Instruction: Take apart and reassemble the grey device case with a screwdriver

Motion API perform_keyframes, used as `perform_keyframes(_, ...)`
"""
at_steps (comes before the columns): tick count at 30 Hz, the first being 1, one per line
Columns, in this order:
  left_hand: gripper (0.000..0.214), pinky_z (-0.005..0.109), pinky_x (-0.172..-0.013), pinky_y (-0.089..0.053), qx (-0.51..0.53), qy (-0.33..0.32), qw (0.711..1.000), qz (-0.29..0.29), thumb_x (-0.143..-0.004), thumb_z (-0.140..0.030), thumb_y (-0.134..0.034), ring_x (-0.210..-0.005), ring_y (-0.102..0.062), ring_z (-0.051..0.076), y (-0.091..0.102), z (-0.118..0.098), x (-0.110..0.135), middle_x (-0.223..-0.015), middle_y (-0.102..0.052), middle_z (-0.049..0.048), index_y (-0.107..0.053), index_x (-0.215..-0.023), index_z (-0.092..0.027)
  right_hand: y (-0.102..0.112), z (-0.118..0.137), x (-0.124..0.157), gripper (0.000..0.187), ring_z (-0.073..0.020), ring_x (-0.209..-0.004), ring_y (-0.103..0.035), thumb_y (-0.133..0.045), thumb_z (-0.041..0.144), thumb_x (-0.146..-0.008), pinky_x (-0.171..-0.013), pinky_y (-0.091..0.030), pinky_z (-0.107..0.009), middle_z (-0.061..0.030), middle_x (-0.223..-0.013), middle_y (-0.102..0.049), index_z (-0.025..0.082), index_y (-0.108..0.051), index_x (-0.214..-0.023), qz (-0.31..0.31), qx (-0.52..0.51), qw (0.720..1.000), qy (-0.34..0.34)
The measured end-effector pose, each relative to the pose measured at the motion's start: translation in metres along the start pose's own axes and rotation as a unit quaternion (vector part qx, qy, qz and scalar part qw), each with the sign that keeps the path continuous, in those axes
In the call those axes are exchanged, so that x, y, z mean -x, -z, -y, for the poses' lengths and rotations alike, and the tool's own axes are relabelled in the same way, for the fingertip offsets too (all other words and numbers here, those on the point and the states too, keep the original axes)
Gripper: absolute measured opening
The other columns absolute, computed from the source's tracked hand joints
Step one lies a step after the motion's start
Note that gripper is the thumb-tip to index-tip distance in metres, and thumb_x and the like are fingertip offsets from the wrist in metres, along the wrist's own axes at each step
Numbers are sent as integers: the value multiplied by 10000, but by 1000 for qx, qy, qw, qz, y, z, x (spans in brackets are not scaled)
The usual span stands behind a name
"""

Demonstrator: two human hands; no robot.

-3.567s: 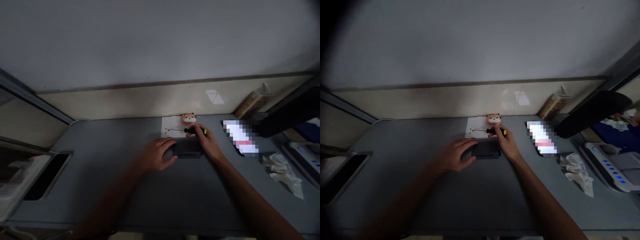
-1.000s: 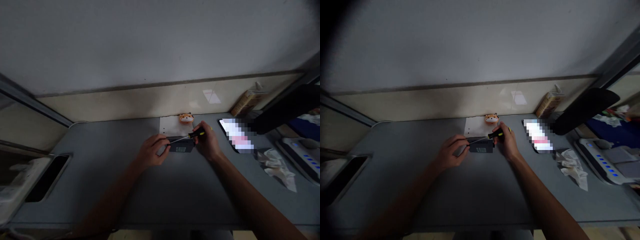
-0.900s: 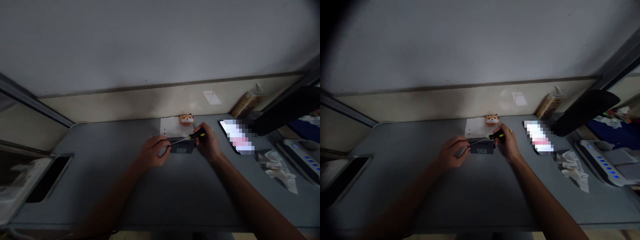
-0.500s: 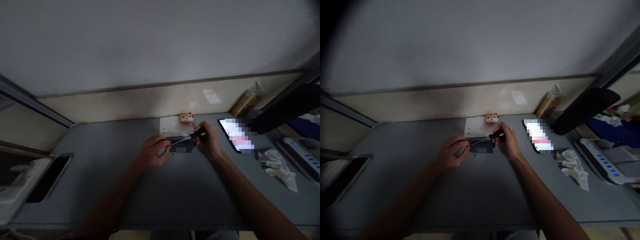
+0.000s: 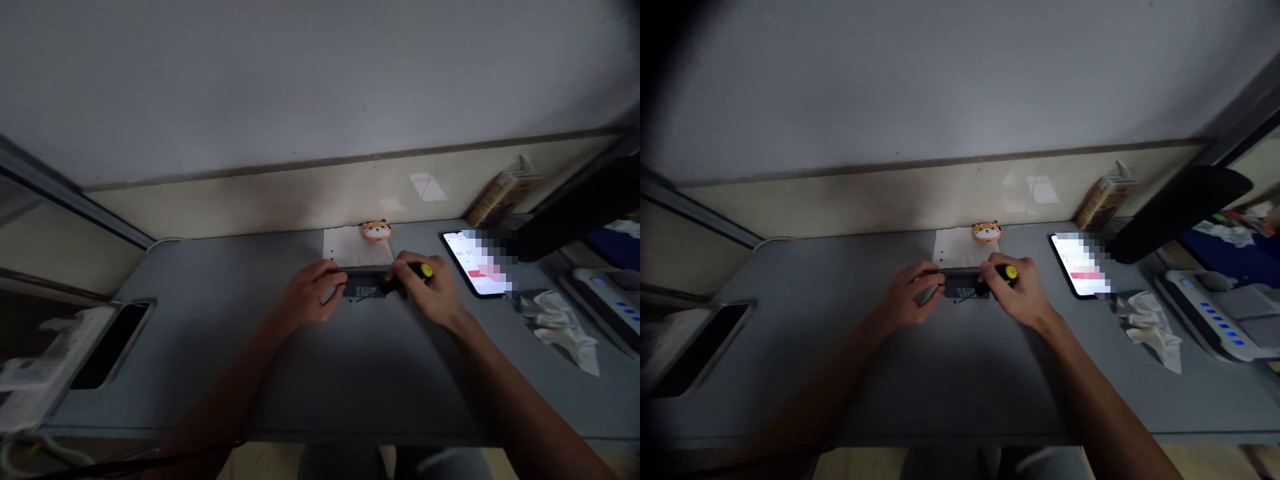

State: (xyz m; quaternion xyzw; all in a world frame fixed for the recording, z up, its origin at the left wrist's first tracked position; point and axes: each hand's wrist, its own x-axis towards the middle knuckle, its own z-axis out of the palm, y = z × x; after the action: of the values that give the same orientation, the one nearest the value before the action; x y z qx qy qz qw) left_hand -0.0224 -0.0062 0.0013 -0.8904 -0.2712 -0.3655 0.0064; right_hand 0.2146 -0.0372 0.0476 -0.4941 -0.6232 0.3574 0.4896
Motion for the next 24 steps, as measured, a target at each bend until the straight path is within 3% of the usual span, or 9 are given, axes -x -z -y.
perform_keyframes(5,115,277,-725,-569,-12,-1,1000,-7,-952,-163,-527,-789,-670,154,-1,0,0,-918,-674,48,-623,-992,-209,-8,1,3,390,-105,-458,-430,-609,469,-885,-514,-333,-273,34,-477,-533,227,-641,-581,28,65,996,60)
perform_keyframes(11,131,316,-787,-564,-46,-12,997,-59,-945,-152,-555,-871,-702,184,-2,-4,-1,-979,-719,62,-631,-1033,-212,-11,1,3,381,-109,-456,-469,-607,468,-895,-501,-340,-265,33,-470,-539,223,-654,-606,41,45,997,45)
perform_keyframes(16,147,322,-836,-544,-38,-38,998,-44,-962,-140,-573,-925,-722,180,-3,-6,-3,-1060,-757,57,-631,-1074,-215,1,-4,-1,454,-115,-400,-465,-638,581,-848,-462,-338,-287,15,-476,-538,218,-655,-576,-43,-68,997,-4)
perform_keyframes(21,168,350,-794,-525,-38,-6,999,-27,-916,-122,-515,-861,-705,196,4,1,-2,-976,-748,60,-635,-990,-213,18,-16,-13,434,-96,-352,-377,-624,566,-832,-406,-249,-287,13,-470,-499,224,-617,-565,-183,-167,969,-18)
perform_keyframes(24,173,364,-766,-507,-61,-3,998,-19,-854,-119,-502,-820,-686,206,10,4,-1,-914,-726,58,-625,-931,-214,22,-22,-20,455,-93,-340,-336,-631,599,-802,-389,-199,-283,18,-429,-457,232,-576,-538,-227,-182,957,-21)
